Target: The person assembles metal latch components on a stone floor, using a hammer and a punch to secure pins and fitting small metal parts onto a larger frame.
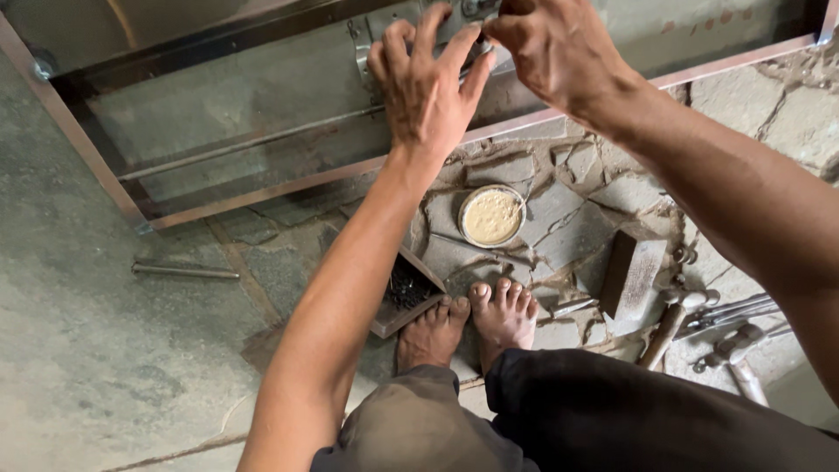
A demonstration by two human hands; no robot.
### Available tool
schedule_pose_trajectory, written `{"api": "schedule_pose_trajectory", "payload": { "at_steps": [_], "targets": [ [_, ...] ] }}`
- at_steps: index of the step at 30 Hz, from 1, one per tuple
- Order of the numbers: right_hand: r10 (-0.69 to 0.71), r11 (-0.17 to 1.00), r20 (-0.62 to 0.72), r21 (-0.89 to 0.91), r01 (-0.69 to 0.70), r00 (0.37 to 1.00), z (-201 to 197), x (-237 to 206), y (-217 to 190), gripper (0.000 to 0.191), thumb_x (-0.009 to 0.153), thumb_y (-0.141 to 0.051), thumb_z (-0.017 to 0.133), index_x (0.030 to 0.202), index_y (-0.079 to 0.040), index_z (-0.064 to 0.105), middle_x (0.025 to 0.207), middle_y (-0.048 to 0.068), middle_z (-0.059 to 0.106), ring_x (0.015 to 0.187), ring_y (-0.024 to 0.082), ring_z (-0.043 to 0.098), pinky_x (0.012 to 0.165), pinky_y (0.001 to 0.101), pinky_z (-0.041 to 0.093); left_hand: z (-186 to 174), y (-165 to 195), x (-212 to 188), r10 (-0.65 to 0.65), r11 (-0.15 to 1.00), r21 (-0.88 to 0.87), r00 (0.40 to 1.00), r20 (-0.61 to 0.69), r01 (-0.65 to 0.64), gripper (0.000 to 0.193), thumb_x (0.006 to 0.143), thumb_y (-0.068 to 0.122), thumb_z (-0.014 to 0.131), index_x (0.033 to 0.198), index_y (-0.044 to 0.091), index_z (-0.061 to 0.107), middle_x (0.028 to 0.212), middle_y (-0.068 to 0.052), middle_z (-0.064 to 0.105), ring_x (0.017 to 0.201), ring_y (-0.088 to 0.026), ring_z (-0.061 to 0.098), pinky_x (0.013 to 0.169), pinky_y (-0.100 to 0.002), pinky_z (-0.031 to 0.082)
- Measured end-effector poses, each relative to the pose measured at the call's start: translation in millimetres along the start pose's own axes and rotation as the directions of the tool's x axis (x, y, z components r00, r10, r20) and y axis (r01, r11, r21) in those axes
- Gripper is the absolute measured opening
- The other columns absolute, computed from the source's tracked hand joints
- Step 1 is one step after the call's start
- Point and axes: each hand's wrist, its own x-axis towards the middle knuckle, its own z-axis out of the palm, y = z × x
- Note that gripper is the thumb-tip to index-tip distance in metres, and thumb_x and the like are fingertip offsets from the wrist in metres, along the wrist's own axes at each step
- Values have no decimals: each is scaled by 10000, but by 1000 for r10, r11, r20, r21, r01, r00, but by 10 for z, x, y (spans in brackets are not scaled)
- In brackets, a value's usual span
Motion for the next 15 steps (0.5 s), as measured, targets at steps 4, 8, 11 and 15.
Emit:
{"api": "schedule_pose_trajectory", "payload": {
  "at_steps": [4, 8, 11, 15],
  "targets": [
    [-119, 993, -179, -45, 113, 977, -19, -38, 11, 315, 997, 149, 567, 1079, -56, 792, 1039, 169, 747, 830, 221, 712, 642, 235, 595, -26, 103, 56, -141, 988, -57, 990, -6, 141, 294, 814, 408, 867, 1061, 265, 795, 1279, 31, 614, 1109, -283, 499, 1038, -476, 372],
    [-13, 991, -189, 129, 38, 982, -41, -84, 38, 112, 1116, 56, 688, 1089, -8, 775, 957, 141, 755, 746, 195, 704, 611, 276, 553, -30, 184, 98, -248, 964, -107, 968, -35, 243, 271, 743, 362, 876, 986, 258, 814, 1218, 36, 622, 1080, -272, 502, 1027, -470, 378],
    [50, 962, -356, 267, 51, 933, -49, -115, 61, 20, 1075, 39, 763, 1064, 26, 751, 946, 123, 758, 835, 192, 738, 724, 295, 588, -29, 204, 102, -275, 954, -138, 960, -51, 266, 243, 744, 338, 871, 964, 257, 813, 1240, 45, 604, 1119, -271, 490, 1072, -467, 381],
    [62, 948, -359, 313, 58, 931, -29, -143, 82, 28, 1048, 38, 773, 1061, 26, 751, 995, 115, 758, 831, 175, 738, 729, 273, 600, -19, 199, 88, -280, 953, -142, 957, -77, 267, 254, 739, 350, 876, 961, 243, 812, 1320, -46, 526, 1221, -309, 472, 1089, -483, 381]
  ]
}}
